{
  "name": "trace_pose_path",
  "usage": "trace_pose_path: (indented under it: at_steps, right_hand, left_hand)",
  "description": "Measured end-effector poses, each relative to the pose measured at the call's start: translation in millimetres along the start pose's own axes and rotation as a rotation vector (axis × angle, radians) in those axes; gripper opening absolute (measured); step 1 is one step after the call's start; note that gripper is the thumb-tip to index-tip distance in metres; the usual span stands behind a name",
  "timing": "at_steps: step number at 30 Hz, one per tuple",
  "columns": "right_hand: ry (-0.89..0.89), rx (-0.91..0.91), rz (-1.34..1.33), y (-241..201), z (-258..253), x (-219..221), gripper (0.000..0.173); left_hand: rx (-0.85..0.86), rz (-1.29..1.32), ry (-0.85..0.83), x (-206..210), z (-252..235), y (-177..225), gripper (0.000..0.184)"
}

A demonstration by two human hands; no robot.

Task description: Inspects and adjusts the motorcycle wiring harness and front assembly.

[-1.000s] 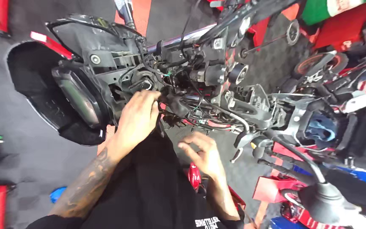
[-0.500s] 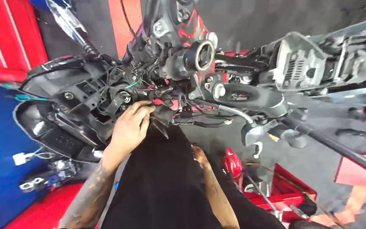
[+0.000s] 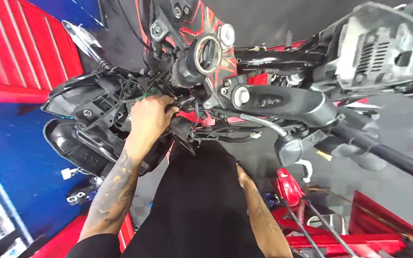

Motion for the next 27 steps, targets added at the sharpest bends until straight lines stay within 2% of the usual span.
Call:
trace_pose_path:
  at_steps: [3,7,11,14,17,19,22,27]
  right_hand:
    - [-0.009,-0.036,0.015,-4,-5,-2,0.056]
    - [-0.008,-0.096,0.034,-11,-8,3,0.054]
    - [-0.032,-0.079,0.025,-11,-9,5,0.054]
    - [-0.025,-0.113,-0.026,-13,1,5,0.049]
    - [0.03,-0.128,0.007,-18,14,1,0.05]
    - [0.061,-0.144,0.076,-21,16,-3,0.05]
    - [0.105,-0.186,0.142,-28,8,-7,0.047]
    - [0.083,-0.279,0.248,-43,-4,-10,0.046]
  left_hand:
    - [0.026,0.068,0.069,5,4,-5,0.029]
    - [0.057,0.033,0.037,2,-2,-1,0.026]
    - [-0.01,0.077,0.022,3,2,-3,0.026]
    - [-0.108,0.216,0.026,-3,6,-9,0.038]
    - [-0.232,0.398,0.136,-29,25,-17,0.04]
    - [-0.256,0.404,0.239,-40,43,-25,0.036]
    - [-0.12,0.278,0.301,-38,54,-31,0.034]
    - [0.235,0.113,0.182,-21,27,-5,0.028]
Point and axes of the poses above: each hand's wrist, its own z-axis away from the middle knuckle, its own x-axis out of the palm, y = z × x, the point moved 3 cm from there along -z, towards the middle knuckle, and after that the axes turned 14 degrees about y, right-handed, at the moved point
